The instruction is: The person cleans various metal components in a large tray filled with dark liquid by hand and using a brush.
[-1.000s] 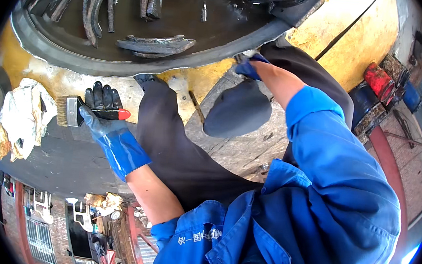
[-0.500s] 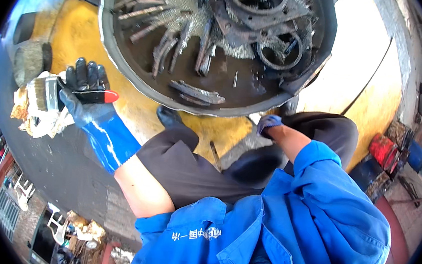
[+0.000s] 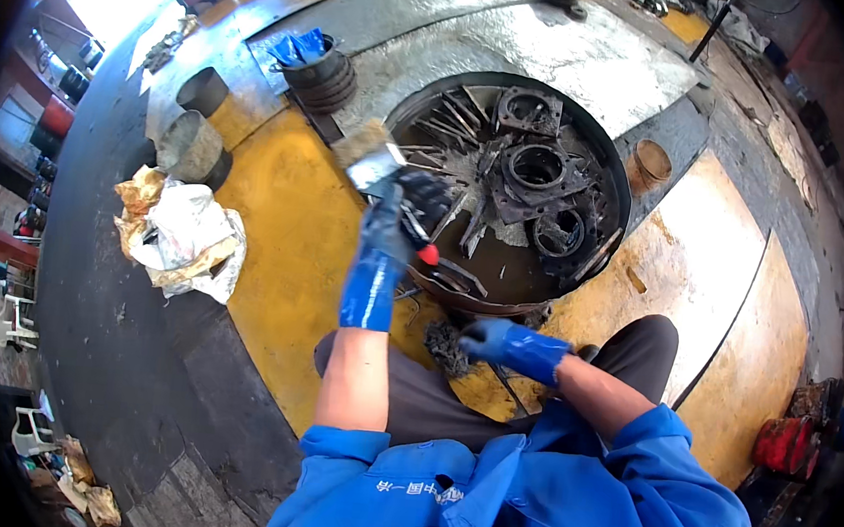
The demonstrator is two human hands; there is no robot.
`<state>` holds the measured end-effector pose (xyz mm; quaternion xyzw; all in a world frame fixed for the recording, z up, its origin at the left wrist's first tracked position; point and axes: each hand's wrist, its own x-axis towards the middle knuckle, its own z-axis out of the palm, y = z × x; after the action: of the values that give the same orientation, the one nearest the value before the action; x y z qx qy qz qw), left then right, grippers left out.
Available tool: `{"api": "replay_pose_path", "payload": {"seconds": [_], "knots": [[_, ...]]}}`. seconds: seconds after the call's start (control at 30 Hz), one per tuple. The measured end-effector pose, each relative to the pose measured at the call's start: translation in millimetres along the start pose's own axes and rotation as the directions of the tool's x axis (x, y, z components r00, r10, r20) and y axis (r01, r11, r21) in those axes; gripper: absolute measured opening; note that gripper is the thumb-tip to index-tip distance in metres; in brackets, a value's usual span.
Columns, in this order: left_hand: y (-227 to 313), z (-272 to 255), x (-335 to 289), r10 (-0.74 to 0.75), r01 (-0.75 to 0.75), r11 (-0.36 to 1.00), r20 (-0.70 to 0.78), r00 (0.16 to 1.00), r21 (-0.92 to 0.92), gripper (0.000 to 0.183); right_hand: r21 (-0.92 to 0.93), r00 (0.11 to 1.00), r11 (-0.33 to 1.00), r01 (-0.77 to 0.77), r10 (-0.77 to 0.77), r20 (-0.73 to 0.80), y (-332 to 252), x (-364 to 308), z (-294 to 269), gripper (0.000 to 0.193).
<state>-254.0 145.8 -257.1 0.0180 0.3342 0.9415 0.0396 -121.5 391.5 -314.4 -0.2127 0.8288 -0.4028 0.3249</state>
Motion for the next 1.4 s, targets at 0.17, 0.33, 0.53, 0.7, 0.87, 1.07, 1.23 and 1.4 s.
{"api": "replay_pose_path", "payload": {"seconds": [0.17,0.33,0.53,0.7,0.87,1.07,1.23,1.4], "knots": [[-37.9,56.9,-42.4,-0.1,0.065,0.959,0.114,0.988,0.277,0.048,0.181,0.992,0.978,-0.101,0.112,-0.052,-61.3,-39.8,-79.8,0.058],[-81.2,84.6,-87.7,-0.253,0.205,0.763,-0.008,0.968,0.613,0.046,0.485,0.997,0.872,0.072,-0.059,-0.042,-44.8,-59.0,-92.7,0.057],[-70.0,123.2,-103.7,-0.225,0.126,0.635,0.026,0.974,0.762,0.042,0.54,0.999,0.841,0.038,-0.015,-0.046,-44.3,-54.0,-91.2,0.026],[-100.8,104.7,-79.1,-0.184,0.019,0.55,0.099,0.978,0.835,0.042,0.798,0.987,0.585,0.144,-0.146,-0.072,29.9,-17.6,-80.1,0.023],[-123.9,101.7,-56.4,-0.16,0.112,0.707,0.003,0.987,0.698,0.044,0.804,0.946,0.5,0.323,-0.186,-0.265,31.4,-32.9,-109.4,0.023],[-109.1,-6.3,-87.4,-0.796,0.471,0.38,0.022,0.605,0.796,0.032,0.786,0.915,0.509,0.351,-0.008,-0.404,16.3,-54.2,-153.9,0.031],[-200.4,-4.3,-158.9,-0.785,-0.284,-0.387,-0.152,0.6,0.877,0.054,0.739,0.799,0.319,0.593,-0.12,-0.589,47.3,-37.2,-141.3,0.027],[-225.6,46.4,-190.4,-0.762,-0.291,-0.577,-0.375,0.527,0.763,0.05,0.745,0.87,0.483,0.461,-0.078,-0.488,49.6,-29.2,-105.5,0.024]]}}
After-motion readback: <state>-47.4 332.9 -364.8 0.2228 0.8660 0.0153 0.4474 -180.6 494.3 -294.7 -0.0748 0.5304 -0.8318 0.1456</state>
